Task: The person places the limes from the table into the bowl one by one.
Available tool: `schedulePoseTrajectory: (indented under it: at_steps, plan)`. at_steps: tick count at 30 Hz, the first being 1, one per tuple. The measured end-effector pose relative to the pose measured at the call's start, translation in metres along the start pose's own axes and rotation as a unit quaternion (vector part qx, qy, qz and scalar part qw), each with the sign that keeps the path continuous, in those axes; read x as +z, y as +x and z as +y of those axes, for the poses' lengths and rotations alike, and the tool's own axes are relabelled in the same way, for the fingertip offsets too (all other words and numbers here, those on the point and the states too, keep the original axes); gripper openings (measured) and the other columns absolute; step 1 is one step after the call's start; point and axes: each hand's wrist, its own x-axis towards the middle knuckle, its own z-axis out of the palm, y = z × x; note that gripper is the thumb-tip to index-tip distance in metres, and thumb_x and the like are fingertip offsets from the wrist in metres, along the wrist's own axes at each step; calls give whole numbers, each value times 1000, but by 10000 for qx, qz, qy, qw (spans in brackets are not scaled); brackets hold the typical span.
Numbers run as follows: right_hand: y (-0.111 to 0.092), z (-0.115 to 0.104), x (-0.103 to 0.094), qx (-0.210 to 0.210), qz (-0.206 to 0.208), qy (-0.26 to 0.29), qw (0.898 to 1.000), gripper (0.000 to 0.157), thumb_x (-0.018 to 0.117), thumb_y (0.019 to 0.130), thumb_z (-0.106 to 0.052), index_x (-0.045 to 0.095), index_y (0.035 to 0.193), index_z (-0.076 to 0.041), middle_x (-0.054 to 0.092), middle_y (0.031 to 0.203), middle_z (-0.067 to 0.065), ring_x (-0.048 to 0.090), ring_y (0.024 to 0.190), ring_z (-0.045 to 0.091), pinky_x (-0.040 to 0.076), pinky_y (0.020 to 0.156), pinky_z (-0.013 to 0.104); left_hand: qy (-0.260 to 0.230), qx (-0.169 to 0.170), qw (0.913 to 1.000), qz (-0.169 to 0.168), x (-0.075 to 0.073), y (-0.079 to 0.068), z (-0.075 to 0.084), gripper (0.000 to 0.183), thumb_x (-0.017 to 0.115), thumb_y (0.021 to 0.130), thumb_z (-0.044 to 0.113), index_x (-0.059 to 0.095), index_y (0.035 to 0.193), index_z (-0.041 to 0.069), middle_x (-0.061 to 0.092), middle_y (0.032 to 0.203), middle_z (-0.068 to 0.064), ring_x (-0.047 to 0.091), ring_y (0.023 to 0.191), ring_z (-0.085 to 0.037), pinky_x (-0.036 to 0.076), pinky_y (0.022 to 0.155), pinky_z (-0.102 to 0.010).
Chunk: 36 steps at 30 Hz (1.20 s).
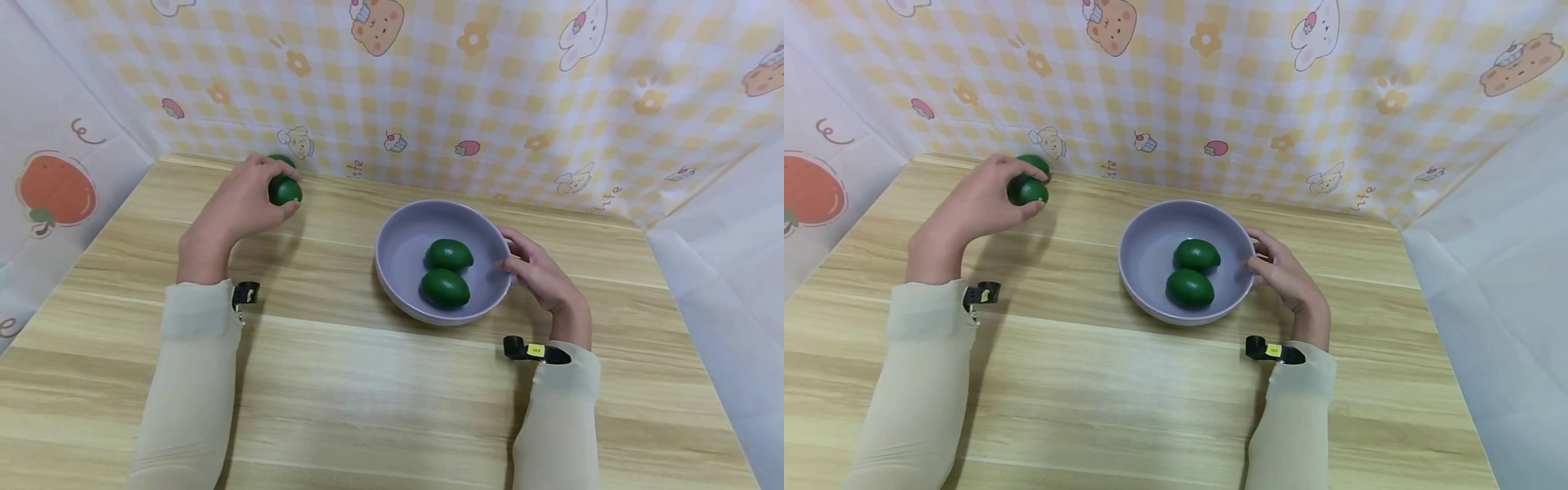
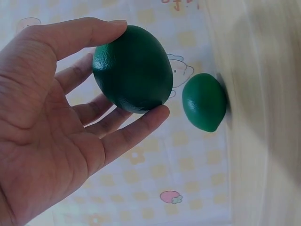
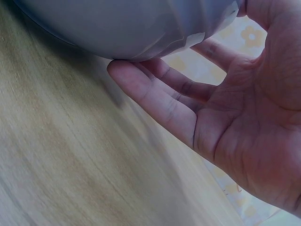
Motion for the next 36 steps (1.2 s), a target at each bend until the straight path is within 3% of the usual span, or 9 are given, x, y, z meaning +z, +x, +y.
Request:
schedulePoseTrajectory:
  at_steps: [8, 16, 25, 36]
  plan:
    - [1, 1, 0, 26, 3, -6, 10000, 62, 52, 100, -6, 44, 160, -19, 51, 147, 13, 60, 117, 19, 60, 88, 23, 4, 6, 10000, -62, -1, -1, 8, 44, 70, 97, 20, 65, 139, 8, 48, 152, -28, 45, 133, -50, 48, 103, -69]
    - [-1, -1, 1, -7, -24, 6, 10000, 61, 53, 101, -7, 44, 160, -19, 49, 150, 18, 61, 116, 18, 60, 88, 23, -102, 77, 9999, -54, 1, -1, 14, 42, 70, 97, 20, 66, 138, 11, 50, 149, -25, 48, 130, -45, 51, 100, -62]
    - [0, 1, 1, -14, -25, 17, 10000, 61, 53, 101, -7, 44, 160, -19, 50, 148, 15, 62, 116, 18, 61, 89, 24, -207, 315, 9993, -32, 3, 1, 15, 41, 71, 97, 20, 67, 137, 9, 52, 148, -24, 51, 131, -42, 52, 100, -59]
    - [0, 0, 1, -21, -11, 52, 10000, 62, 53, 100, -7, 44, 160, -18, 50, 148, 16, 62, 115, 17, 61, 88, 24, -461, 328, 9984, -20, 6, 4, 14, 40, 71, 98, 22, 67, 136, 12, 52, 150, -22, 53, 127, -40, 53, 99, -57]
